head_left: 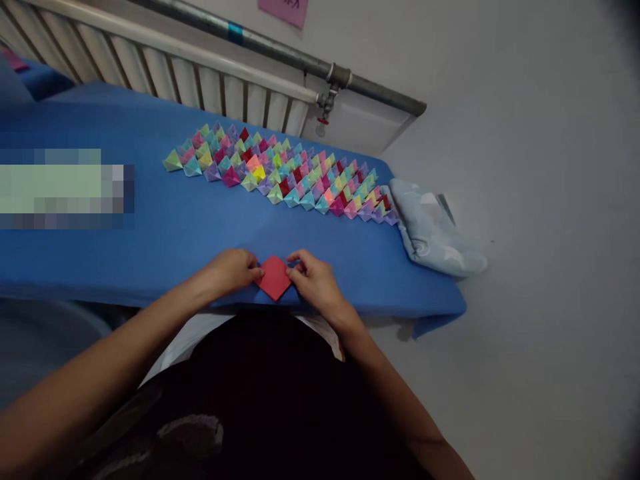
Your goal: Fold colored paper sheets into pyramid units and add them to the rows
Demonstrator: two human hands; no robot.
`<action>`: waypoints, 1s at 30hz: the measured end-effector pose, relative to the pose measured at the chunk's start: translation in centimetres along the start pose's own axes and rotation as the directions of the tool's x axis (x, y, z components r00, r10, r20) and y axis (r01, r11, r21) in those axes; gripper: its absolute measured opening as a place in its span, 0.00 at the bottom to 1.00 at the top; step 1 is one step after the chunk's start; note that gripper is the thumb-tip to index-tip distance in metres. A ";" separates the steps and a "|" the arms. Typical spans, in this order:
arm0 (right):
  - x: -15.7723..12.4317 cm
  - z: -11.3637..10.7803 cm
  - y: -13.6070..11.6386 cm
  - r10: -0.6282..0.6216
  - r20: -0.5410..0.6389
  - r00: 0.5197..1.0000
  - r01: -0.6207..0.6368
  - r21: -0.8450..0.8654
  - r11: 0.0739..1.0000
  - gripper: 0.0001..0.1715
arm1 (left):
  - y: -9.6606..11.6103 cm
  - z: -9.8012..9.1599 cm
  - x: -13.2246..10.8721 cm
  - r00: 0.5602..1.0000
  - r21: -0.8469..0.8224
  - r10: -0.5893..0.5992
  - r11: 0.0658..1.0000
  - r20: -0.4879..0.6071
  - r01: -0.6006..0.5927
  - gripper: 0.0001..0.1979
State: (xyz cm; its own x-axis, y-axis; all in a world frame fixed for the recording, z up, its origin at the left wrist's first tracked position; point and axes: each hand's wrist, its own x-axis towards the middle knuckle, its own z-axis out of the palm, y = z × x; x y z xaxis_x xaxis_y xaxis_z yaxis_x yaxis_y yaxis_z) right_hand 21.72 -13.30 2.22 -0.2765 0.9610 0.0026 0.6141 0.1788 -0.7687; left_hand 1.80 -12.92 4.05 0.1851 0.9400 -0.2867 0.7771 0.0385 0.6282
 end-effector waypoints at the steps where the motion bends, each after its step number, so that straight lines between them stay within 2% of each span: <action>1: 0.0 0.0 0.1 -0.027 0.010 1.000 0.028 -0.080 0.996 0.10 | -0.1 0.2 0.2 0.998 0.088 0.052 0.995 -0.026 -0.049 0.12; 3: 0.0 0.0 0.1 -0.080 0.039 0.996 0.086 -0.215 0.973 0.10 | -0.5 0.6 0.4 0.994 0.197 0.103 0.976 -0.041 -0.093 0.12; 6: -0.2 0.1 0.0 -0.114 0.066 0.991 0.130 -0.345 0.930 0.11 | -1.0 0.9 0.2 0.996 0.289 0.079 0.955 -0.036 -0.065 0.13; 8: -0.5 0.1 0.0 -0.160 0.056 0.986 0.168 -0.409 0.897 0.12 | -1.2 1.1 -0.1 0.985 0.324 0.144 0.940 -0.095 -0.107 0.11; 9: -0.6 0.2 -0.1 -0.206 0.061 0.977 0.212 -0.435 0.875 0.13 | -1.3 1.2 -0.1 0.965 0.340 0.230 0.924 -0.131 -0.174 0.10; 11: -0.8 0.2 -0.1 -0.307 0.109 0.946 0.321 -0.469 0.823 0.16 | -1.6 1.6 -0.2 0.882 0.373 0.442 0.855 -0.163 -0.359 0.09; 13: -1.1 0.2 0.0 -0.344 0.175 0.923 0.385 -0.486 0.785 0.19 | -2.1 2.0 -0.2 0.789 0.394 0.604 0.756 -0.113 -0.523 0.12; 14: -1.2 0.1 0.1 -0.339 0.195 0.920 0.391 -0.489 0.780 0.19 | -2.4 2.2 -0.2 0.758 0.396 0.648 0.717 -0.075 -0.574 0.13; 16: -1.7 -0.2 0.3 -0.323 0.204 0.924 0.382 -0.482 0.788 0.18 | -3.2 2.5 -0.4 0.727 0.390 0.686 0.677 -0.025 -0.625 0.15; 21: -2.6 -1.2 0.8 -0.334 0.186 0.924 0.381 -0.389 0.839 0.14 | -4.3 2.1 -1.2 0.706 0.336 0.707 0.675 -0.039 -0.657 0.15; 24: -2.7 -1.4 0.8 -0.316 0.192 0.929 0.367 -0.376 0.851 0.17 | -4.1 1.7 -1.5 0.723 0.315 0.690 0.693 -0.030 -0.648 0.16; 27: -2.6 -1.4 1.0 -0.309 0.189 0.932 0.359 -0.367 0.858 0.16 | -3.8 1.5 -1.5 0.740 0.293 0.672 0.713 -0.027 -0.637 0.16; 30: -2.5 -1.3 1.3 -0.327 0.170 0.930 0.366 -0.345 0.864 0.14 | -3.6 1.3 -1.4 0.738 0.305 0.675 0.707 -0.021 -0.638 0.15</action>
State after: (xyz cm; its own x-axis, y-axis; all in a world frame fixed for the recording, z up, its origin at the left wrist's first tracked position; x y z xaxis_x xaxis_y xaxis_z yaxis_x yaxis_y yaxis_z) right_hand 24.21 -15.23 2.03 -0.5830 0.7994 0.1449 0.6844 0.5794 -0.4426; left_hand -0.48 -14.80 1.19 0.6483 0.7266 0.2276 0.6147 -0.6759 0.4066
